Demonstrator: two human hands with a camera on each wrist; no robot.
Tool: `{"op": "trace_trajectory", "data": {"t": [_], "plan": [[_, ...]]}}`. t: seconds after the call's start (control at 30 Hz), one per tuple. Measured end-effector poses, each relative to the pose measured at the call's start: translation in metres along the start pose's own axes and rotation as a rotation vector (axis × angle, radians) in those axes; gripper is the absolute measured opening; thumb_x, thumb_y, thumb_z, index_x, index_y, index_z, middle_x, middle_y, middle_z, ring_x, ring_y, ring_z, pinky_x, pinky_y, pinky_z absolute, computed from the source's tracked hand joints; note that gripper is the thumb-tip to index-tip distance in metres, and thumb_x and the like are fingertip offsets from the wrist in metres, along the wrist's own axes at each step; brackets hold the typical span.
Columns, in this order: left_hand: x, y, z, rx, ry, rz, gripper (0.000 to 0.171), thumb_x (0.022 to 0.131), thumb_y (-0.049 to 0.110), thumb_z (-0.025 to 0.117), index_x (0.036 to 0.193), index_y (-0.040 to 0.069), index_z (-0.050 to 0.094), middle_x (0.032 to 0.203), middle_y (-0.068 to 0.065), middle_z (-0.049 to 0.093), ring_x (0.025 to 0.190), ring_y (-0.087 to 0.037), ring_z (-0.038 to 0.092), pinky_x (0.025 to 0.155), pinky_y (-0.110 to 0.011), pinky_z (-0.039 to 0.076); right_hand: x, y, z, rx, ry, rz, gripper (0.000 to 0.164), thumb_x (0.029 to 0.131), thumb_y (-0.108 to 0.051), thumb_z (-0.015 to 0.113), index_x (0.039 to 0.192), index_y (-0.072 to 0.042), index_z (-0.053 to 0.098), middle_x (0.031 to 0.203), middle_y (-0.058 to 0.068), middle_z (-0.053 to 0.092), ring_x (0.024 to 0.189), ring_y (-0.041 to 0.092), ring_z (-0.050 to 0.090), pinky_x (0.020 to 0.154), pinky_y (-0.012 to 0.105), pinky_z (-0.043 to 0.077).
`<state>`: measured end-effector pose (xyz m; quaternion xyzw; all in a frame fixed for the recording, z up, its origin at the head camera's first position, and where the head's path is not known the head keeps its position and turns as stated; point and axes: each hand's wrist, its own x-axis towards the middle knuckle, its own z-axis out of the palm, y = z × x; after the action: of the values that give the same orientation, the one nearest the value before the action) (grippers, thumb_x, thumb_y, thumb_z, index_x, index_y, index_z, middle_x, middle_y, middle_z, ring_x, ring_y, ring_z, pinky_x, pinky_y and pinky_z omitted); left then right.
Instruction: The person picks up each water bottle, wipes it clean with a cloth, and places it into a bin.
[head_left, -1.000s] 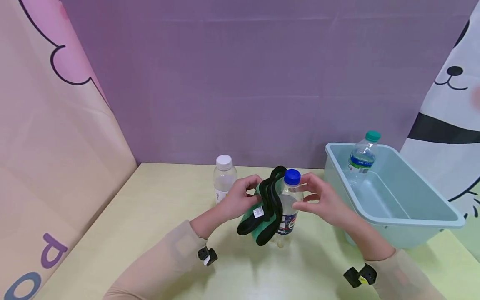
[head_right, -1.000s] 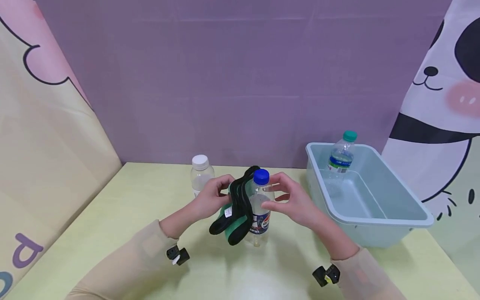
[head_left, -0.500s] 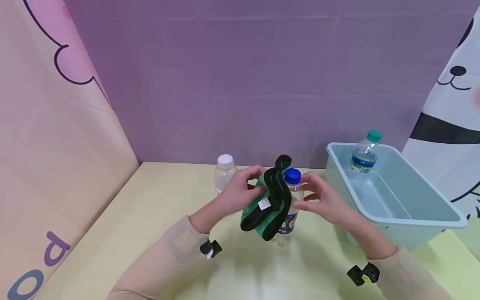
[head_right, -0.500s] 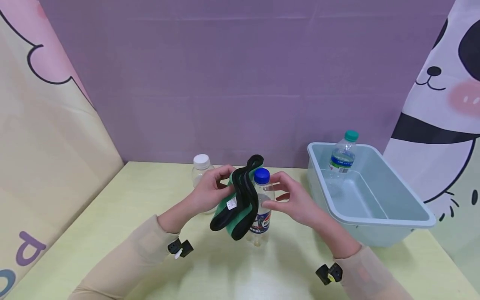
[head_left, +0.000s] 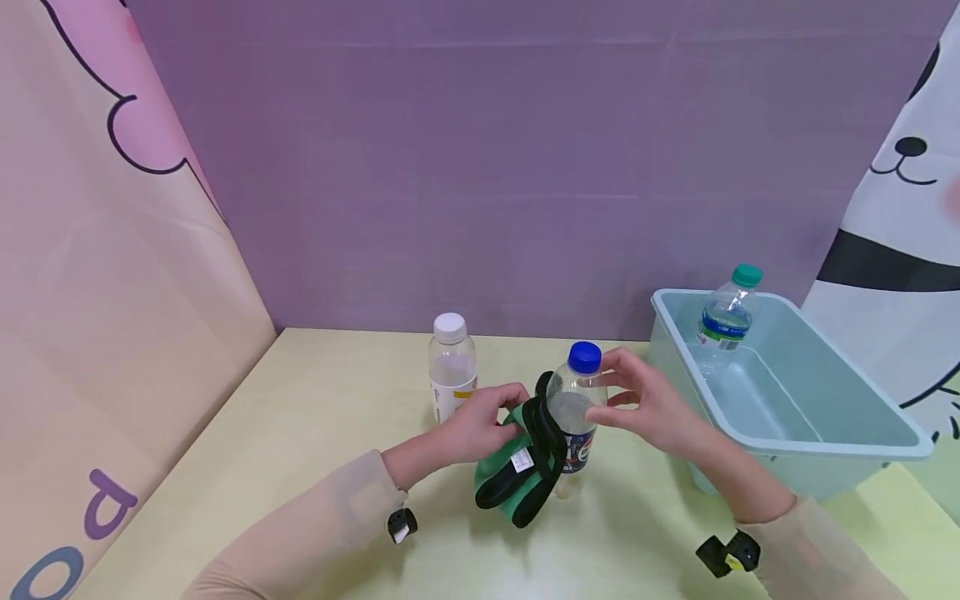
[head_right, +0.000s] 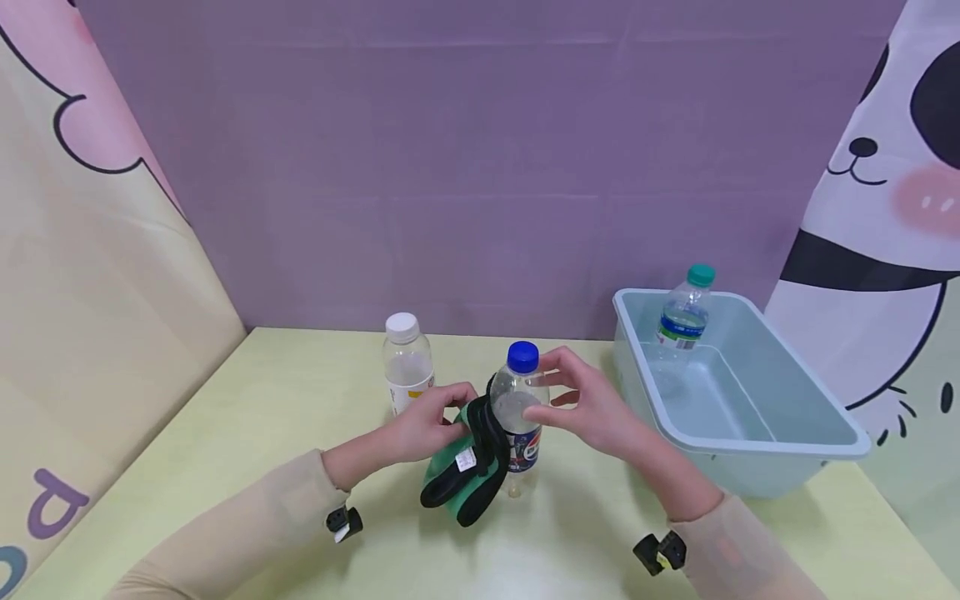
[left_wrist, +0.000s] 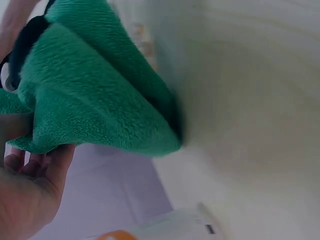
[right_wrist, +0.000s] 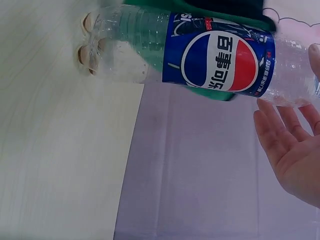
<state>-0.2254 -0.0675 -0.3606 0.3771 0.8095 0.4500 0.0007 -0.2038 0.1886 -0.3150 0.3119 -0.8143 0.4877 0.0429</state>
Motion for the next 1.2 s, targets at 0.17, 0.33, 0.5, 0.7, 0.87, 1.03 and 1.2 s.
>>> {"op": "trace_trajectory", "data": {"t": [0.17, 0.33, 0.5, 0.7, 0.87, 1.03, 1.2], "plan": [[-0.005, -0.009, 0.006, 0.077, -0.084, -0.026, 0.018, 0.081, -0.007, 0.062, 0.084, 0.010, 0.057, 0.077, 0.005, 0.058, 0.076, -0.010, 0.052, 0.077, -0.030, 0.046, -0.001, -0.001, 0.000, -0.005, 0.002, 0.010, 0.044, 0.083, -0.002, 0.075, 0.118, 0.003, 0.049, 0.117, 0.021, 0.059, 0.106, 0.038, 0.061, 0.079, 0.032, 0.053], [-0.006, -0.011, 0.008, 0.075, -0.087, -0.042, 0.019, 0.080, -0.008, 0.062, 0.083, 0.010, 0.057, 0.075, 0.007, 0.056, 0.075, -0.009, 0.050, 0.075, -0.028, 0.044, 0.000, -0.001, 0.002, 0.001, 0.001, 0.014, 0.044, 0.082, -0.001, 0.075, 0.118, 0.002, 0.050, 0.118, 0.020, 0.059, 0.107, 0.038, 0.061, 0.079, 0.033, 0.053], [-0.005, -0.005, 0.005, -0.048, 0.007, -0.033, 0.018, 0.082, -0.011, 0.061, 0.086, 0.007, 0.058, 0.079, 0.002, 0.060, 0.080, -0.011, 0.053, 0.079, -0.031, 0.047, 0.001, -0.001, 0.003, 0.015, -0.007, 0.013, 0.044, 0.082, -0.001, 0.075, 0.118, 0.002, 0.050, 0.119, 0.019, 0.059, 0.108, 0.038, 0.061, 0.080, 0.034, 0.053], [0.004, 0.015, -0.007, -0.201, 0.121, 0.003, 0.014, 0.085, -0.012, 0.058, 0.089, 0.001, 0.057, 0.086, -0.008, 0.063, 0.086, -0.020, 0.057, 0.073, -0.032, 0.054, -0.001, -0.003, 0.002, 0.003, 0.002, 0.015, 0.044, 0.083, -0.002, 0.074, 0.119, 0.002, 0.049, 0.118, 0.020, 0.058, 0.108, 0.039, 0.060, 0.081, 0.040, 0.053], [0.009, 0.027, -0.017, -0.227, 0.171, -0.016, 0.011, 0.087, -0.010, 0.059, 0.092, 0.000, 0.059, 0.092, -0.011, 0.062, 0.089, -0.022, 0.057, 0.074, -0.030, 0.055, -0.002, -0.005, 0.001, -0.005, -0.001, 0.014, 0.044, 0.084, -0.002, 0.074, 0.121, 0.002, 0.049, 0.119, 0.020, 0.058, 0.110, 0.040, 0.059, 0.082, 0.045, 0.053], [0.016, 0.045, -0.026, -0.233, 0.197, 0.013, 0.009, 0.089, -0.007, 0.060, 0.095, 0.000, 0.061, 0.096, -0.011, 0.063, 0.091, -0.023, 0.057, 0.075, -0.031, 0.055, -0.002, -0.005, 0.001, -0.015, 0.001, -0.010, 0.044, 0.084, -0.001, 0.073, 0.121, 0.002, 0.050, 0.117, 0.019, 0.058, 0.109, 0.039, 0.059, 0.082, 0.036, 0.053], [0.022, 0.056, -0.031, -0.227, 0.184, 0.011, 0.010, 0.090, -0.004, 0.062, 0.099, -0.001, 0.063, 0.096, -0.011, 0.064, 0.091, -0.023, 0.058, 0.074, -0.031, 0.056, -0.002, -0.004, 0.001, -0.015, 0.005, -0.026, 0.044, 0.083, 0.000, 0.073, 0.121, 0.001, 0.050, 0.114, 0.018, 0.059, 0.106, 0.038, 0.060, 0.080, 0.033, 0.054]]}}
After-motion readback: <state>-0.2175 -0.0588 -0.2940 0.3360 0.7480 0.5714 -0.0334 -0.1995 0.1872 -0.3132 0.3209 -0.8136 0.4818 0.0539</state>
